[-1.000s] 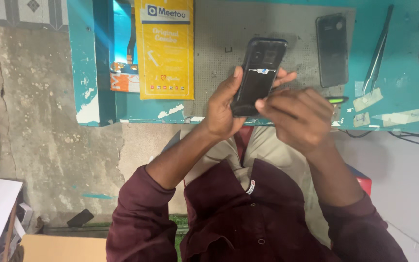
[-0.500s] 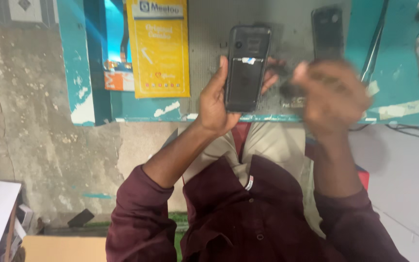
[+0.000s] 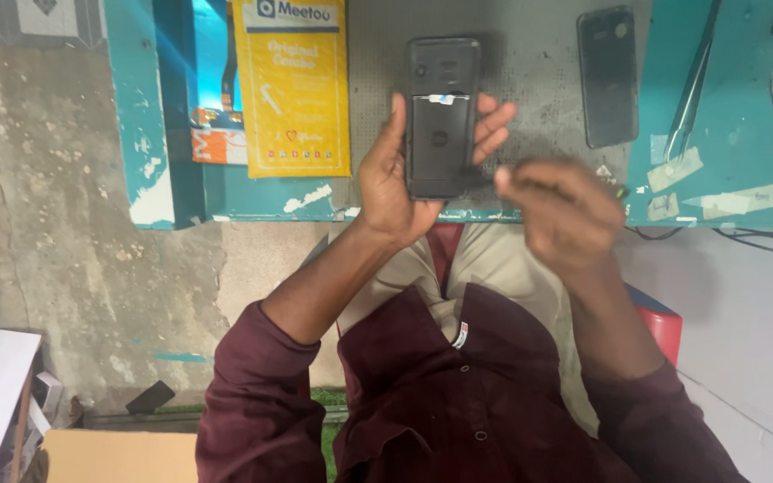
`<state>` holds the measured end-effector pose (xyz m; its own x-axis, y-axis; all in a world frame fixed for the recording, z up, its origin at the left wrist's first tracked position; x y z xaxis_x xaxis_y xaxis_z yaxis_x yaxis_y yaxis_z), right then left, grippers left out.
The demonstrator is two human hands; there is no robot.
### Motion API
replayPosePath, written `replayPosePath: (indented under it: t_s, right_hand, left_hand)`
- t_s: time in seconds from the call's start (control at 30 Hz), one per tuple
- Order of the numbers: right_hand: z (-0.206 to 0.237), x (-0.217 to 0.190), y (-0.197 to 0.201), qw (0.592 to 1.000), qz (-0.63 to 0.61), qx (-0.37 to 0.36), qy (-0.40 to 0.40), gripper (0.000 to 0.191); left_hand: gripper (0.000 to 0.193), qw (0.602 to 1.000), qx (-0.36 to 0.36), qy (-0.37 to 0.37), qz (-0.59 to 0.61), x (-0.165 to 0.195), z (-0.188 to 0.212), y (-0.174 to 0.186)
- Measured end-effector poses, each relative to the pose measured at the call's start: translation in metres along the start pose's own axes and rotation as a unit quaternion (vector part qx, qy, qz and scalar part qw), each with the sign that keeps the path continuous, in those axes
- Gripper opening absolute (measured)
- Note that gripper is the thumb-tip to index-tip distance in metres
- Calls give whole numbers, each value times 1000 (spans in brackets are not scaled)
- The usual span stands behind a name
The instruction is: The person removes the back cover of a smartphone, then uses a red screwdriver and tweezers to unscrew and remove internal components from the back of the device. The person works on a single phone throughout the clip.
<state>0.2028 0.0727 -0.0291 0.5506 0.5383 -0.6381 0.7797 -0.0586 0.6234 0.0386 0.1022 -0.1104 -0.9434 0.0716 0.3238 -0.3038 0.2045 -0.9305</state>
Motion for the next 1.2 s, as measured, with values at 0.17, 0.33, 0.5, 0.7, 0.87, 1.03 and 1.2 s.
replayPosePath:
  t_s: [0.17,0.33,0.5,0.7,0.87,1.03,1.2]
  right_hand:
    - [17,-28,-2,996,16,-18,-84,29]
    - [32,-35,-3,984,17,-3,-176,37]
    - [25,-38,-16,987,42,63,-143,31]
    - [17,-46,-29,989,42,79,-114,30]
    - [-12,-41,-30,987,87,88,-107,30]
    - [-7,-54,-27,990,91,50,-100,29]
    - [26,-53,-40,986,99,-8,-133,29]
  left_hand:
    - [66,999,21,-32,-20,4,-1,1]
    - [67,998,4,-42,-38,3,1,-2]
    - [67,998,2,-39,-50,2,3,-5]
    - [69,997,-2,-38,-60,1,4,-3]
    - [72,998,16,-24,-61,-4,8,-2]
    - [73,996,17,-40,-79,3,4,-3]
    - [68,997,7,-51,-49,1,0,-6]
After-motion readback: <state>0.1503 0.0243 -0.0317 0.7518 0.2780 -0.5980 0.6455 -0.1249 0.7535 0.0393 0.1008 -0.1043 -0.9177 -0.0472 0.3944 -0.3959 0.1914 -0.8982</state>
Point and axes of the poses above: each hand's wrist, its own z-axis away from the middle knuckle, its own y-axis out of the back of the hand, x = y × z, the point moved 5 cm from there along -z, towards the middle knuckle, and after that the axes turned 9 degrees about -y, right-handed, at the moved point
